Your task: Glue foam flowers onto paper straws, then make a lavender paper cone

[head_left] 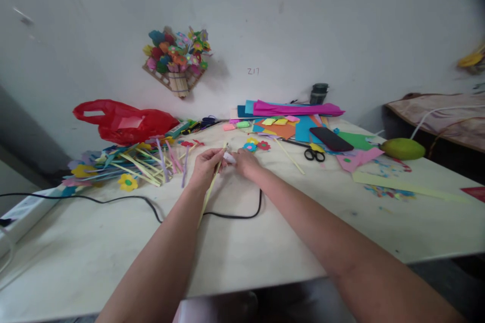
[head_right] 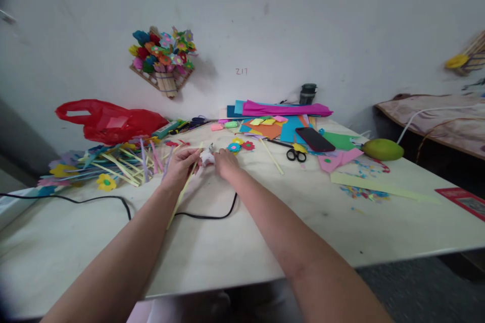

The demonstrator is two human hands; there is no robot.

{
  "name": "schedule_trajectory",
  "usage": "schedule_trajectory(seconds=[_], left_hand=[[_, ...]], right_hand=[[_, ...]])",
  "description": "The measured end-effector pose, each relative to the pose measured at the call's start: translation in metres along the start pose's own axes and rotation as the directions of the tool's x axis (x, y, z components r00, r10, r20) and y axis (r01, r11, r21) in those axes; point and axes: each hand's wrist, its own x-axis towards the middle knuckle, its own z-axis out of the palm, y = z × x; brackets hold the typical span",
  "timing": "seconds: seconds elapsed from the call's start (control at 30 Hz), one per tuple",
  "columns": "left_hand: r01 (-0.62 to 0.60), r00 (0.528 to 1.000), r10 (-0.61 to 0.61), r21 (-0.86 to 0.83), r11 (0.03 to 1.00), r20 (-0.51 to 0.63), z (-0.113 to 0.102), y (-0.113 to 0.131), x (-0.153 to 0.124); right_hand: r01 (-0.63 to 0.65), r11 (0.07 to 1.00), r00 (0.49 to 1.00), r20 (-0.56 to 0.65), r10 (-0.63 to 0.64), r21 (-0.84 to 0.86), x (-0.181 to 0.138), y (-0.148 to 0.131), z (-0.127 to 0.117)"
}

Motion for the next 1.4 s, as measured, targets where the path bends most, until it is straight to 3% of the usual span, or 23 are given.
schedule_trajectory(seconds=[0.1, 0.2, 0.4, 0.63, 0.93, 1.1, 1.2, 1.27, 1.4], left_hand=[[0.024, 1.000, -0.024, 0.000, 1.000, 0.008, 0.000, -0.002, 0.000], [0.042, 0.999, -0.042, 0.015, 0.999, 0.021, -0.001, -0.006, 0.001], [0.051, 0.997, -0.053, 0.041, 0.998, 0.063, 0.001, -0.015, 0.001], [0.088, 0.993, -0.094, 0.081, 0.993, 0.072, 0.010, -0.014, -0.001], [0.092, 0.992, -0.101, 0.105, 0.990, 0.082, 0.009, -0.018, -0.001], [0.093, 0.992, -0.103, 0.116, 0.989, 0.077, 0.011, -0.016, -0.002], [0.090, 0.992, -0.099, 0.111, 0.990, 0.076, 0.011, -0.016, -0.003], [0.094, 0.992, -0.102, 0.109, 0.990, 0.076, 0.011, -0.015, -0.003], [0.100, 0.991, -0.109, 0.107, 0.989, 0.075, 0.013, -0.012, -0.004]], right_hand=[[-0.013, 1.000, 0.999, -0.032, 0.013, 0.011, -0.004, 0.002, -0.005], [-0.028, 0.999, 0.990, -0.140, 0.030, 0.019, -0.005, 0.009, -0.010], [-0.235, 0.972, 0.940, -0.248, 0.233, 0.024, -0.003, 0.048, -0.022], [-0.434, 0.900, 0.899, -0.089, 0.429, -0.049, -0.005, 0.089, -0.022], [-0.295, 0.925, 0.955, -0.041, 0.294, -0.240, 0.003, 0.083, -0.011], [-0.271, 0.929, 0.962, -0.038, 0.270, -0.250, 0.004, 0.087, -0.010], [-0.364, 0.913, 0.931, -0.086, 0.354, -0.182, 0.002, 0.091, -0.013], [-0.462, 0.884, 0.882, -0.146, 0.449, -0.069, 0.002, 0.094, -0.016], [-0.519, 0.786, 0.761, -0.236, 0.604, 0.334, 0.002, 0.095, -0.020]])
